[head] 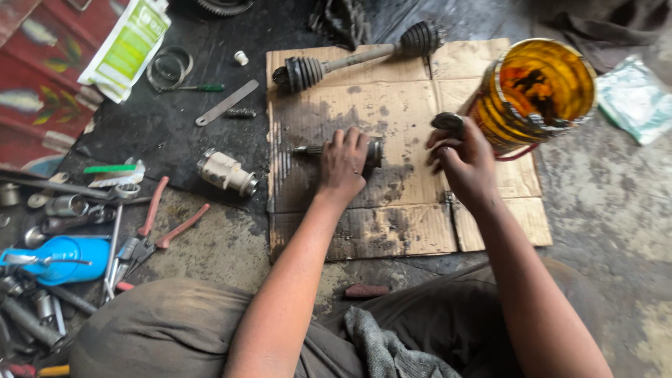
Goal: The person is cleaning and reassembling a CV joint, using a cloth to wipe grease from various metal components before fitting them together.
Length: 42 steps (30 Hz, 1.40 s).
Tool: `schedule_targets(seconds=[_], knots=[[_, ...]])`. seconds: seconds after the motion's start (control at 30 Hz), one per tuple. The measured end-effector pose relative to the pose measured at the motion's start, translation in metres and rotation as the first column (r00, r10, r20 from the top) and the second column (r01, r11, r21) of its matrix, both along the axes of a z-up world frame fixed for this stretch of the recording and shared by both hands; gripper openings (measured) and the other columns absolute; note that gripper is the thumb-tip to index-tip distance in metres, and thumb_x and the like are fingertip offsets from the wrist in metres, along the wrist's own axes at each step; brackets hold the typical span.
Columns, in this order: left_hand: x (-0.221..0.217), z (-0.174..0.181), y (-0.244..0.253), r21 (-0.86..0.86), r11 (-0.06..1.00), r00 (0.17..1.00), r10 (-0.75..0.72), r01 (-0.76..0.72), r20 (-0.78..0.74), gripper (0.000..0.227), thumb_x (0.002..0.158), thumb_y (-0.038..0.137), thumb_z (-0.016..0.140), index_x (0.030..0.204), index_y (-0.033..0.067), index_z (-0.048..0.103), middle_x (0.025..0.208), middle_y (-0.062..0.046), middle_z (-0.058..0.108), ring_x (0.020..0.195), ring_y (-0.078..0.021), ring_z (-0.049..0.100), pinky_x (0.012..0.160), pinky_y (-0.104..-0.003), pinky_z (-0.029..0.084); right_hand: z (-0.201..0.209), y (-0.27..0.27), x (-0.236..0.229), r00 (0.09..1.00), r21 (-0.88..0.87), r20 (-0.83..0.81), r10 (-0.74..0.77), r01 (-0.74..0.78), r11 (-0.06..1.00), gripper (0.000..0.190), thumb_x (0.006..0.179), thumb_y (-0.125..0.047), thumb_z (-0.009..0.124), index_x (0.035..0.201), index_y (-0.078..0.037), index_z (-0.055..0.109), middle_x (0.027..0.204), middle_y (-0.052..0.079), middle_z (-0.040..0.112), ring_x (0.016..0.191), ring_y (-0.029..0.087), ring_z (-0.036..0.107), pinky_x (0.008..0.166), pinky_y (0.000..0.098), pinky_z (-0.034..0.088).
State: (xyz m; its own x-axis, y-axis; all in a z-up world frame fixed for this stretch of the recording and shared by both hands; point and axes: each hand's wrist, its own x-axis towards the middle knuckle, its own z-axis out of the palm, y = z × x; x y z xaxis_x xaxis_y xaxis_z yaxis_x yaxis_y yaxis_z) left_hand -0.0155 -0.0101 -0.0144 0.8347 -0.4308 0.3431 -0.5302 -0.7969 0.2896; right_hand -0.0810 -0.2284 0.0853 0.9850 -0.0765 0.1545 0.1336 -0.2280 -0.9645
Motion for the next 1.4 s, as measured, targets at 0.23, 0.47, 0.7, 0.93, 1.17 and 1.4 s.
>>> schedule_targets(seconds=[0.23, 0.47, 0.7, 0.93, 1.17, 1.4], knots=[[0.003, 0.006, -0.003, 0.037, 0.999, 0.998, 0.026, -0.024, -0.057, 0.064, 0.055, -0.012, 0.071, 0.116, 0.0053, 0.059, 0.123, -0.013, 0.055, 0.113, -0.0344, 0.053, 0.086, -0.046, 0.051, 0.046, -0.102, -0.039, 0.867, -0.861, 0.497, -0.014, 0.495, 0.118, 0.032, 0.099, -0.007, 0.063, 0.129, -0.013, 0.073, 0.118, 0.009, 0.071, 0.08, 0.02, 0.068, 0.064, 0.0302, 0.054], [0.0, 0.002, -0.002, 0.012, 0.999, 0.998, 0.032, -0.031, -0.049, 0.063, 0.057, -0.009, 0.074, 0.117, 0.0055, 0.058, 0.122, -0.013, 0.054, 0.114, -0.036, 0.052, 0.088, -0.048, 0.05, 0.057, -0.19, -0.027, 0.964, -0.94, 0.265, -0.023, 0.252, -0.231, 0.041, 0.096, -0.017, 0.07, 0.136, -0.029, 0.069, 0.109, 0.008, 0.07, 0.068, 0.017, 0.065, 0.046, 0.0267, 0.048], [0.007, -0.014, -0.008, 0.046, 0.999, 0.996, 0.032, -0.029, -0.08, 0.067, 0.057, -0.015, 0.071, 0.12, 0.0046, 0.057, 0.127, -0.015, 0.053, 0.115, -0.0337, 0.052, 0.086, -0.045, 0.05, 0.039, -0.194, 0.001, 0.988, -0.965, 0.068, -0.137, 0.03, -0.26, 0.076, 0.099, -0.021, 0.062, 0.168, -0.031, 0.033, 0.098, 0.02, 0.069, 0.043, 0.016, 0.057, 0.031, 0.0241, 0.046], [0.006, -0.009, -0.008, 0.022, 0.999, 0.997, 0.034, -0.032, -0.076, 0.066, 0.057, -0.011, 0.073, 0.119, 0.004, 0.058, 0.126, -0.016, 0.053, 0.116, -0.0355, 0.051, 0.089, -0.048, 0.05, 0.039, -0.226, -0.027, 0.991, -0.936, 0.108, -0.077, 0.075, -0.345, 0.062, 0.107, -0.018, 0.054, 0.166, -0.032, 0.039, 0.096, 0.02, 0.068, 0.049, 0.021, 0.059, 0.04, 0.0297, 0.046], [0.003, -0.006, -0.006, 0.015, 0.999, 0.999, 0.035, -0.034, -0.017, 0.063, 0.058, -0.009, 0.072, 0.118, 0.005, 0.057, 0.123, -0.015, 0.053, 0.114, -0.035, 0.052, 0.087, -0.047, 0.05, 0.054, -0.196, -0.019, 0.983, -0.896, 0.186, -0.001, 0.169, -0.41, 0.061, 0.106, -0.016, 0.051, 0.163, -0.034, 0.043, 0.101, 0.018, 0.069, 0.061, 0.026, 0.067, 0.042, 0.033, 0.05], [0.003, -0.005, -0.008, 0.002, 0.999, 0.999, 0.047, -0.047, -0.007, 0.062, 0.059, -0.008, 0.072, 0.117, 0.0049, 0.057, 0.122, -0.015, 0.052, 0.113, -0.0358, 0.052, 0.088, -0.048, 0.05, 0.055, -0.183, -0.025, 0.982, -0.902, 0.165, -0.097, 0.11, -0.417, 0.058, 0.105, -0.017, 0.048, 0.162, -0.026, 0.043, 0.1, 0.019, 0.069, 0.061, 0.027, 0.068, 0.042, 0.0334, 0.052]])
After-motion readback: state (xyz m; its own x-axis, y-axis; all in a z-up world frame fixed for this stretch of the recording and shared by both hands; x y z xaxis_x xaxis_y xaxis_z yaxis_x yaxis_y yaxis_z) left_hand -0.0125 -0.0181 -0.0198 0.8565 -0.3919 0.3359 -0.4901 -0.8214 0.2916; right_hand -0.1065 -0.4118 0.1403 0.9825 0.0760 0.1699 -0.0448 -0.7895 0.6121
